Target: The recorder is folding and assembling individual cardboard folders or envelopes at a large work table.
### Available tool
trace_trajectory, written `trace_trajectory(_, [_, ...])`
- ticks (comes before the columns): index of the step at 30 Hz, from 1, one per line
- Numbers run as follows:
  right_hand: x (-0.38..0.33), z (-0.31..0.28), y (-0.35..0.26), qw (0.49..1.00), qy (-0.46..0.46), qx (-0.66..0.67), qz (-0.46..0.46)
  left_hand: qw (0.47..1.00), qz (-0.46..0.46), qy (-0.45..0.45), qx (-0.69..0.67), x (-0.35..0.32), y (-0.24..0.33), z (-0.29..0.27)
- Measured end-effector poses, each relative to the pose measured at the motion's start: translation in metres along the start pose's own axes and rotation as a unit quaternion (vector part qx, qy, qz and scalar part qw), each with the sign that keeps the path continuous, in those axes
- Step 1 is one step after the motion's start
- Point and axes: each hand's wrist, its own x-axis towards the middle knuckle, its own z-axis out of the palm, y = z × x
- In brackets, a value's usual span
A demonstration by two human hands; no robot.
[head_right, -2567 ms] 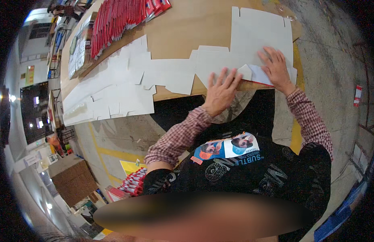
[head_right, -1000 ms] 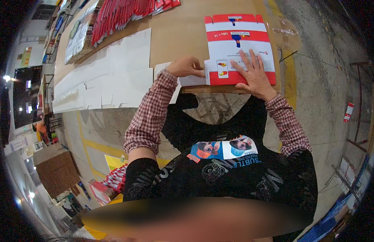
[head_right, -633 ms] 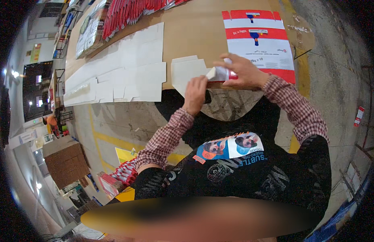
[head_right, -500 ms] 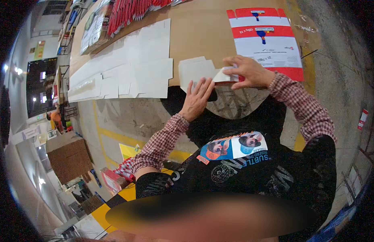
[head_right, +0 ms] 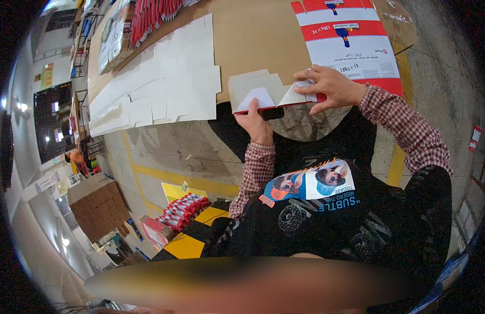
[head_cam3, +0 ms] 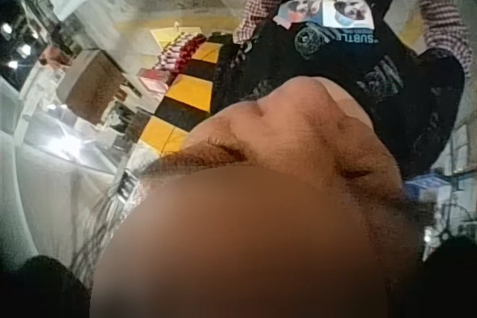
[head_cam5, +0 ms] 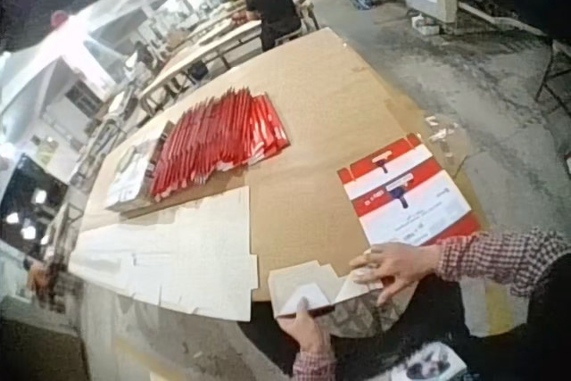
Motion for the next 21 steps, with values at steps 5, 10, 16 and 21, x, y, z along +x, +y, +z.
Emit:
trace_trajectory(5, [-0.007, -0.007, -0.004, 0.999, -0.049, -0.016, 0.01, 0.545, 0.45, -0.526, 0.472, 0.002, 0.019, 0.06])
trace_trajectory(10, [-0.049, -0.021, -0.019, 0.984, 0.052, -0.118, 0.126, 0.53, 0.429, -0.529, 0.505, 0.015, 0.014, 0.075])
trace_trajectory(16, [-0.065, -0.017, -0.008, 0.967, 0.138, -0.132, 0.17, 0.536, 0.421, -0.515, 0.52, 0.018, -0.005, 0.081])
trace_trajectory(21, [-0.064, -0.008, -0.01, 0.965, 0.111, -0.155, 0.182, 0.451, 0.451, -0.475, 0.607, 0.019, -0.014, 0.087])
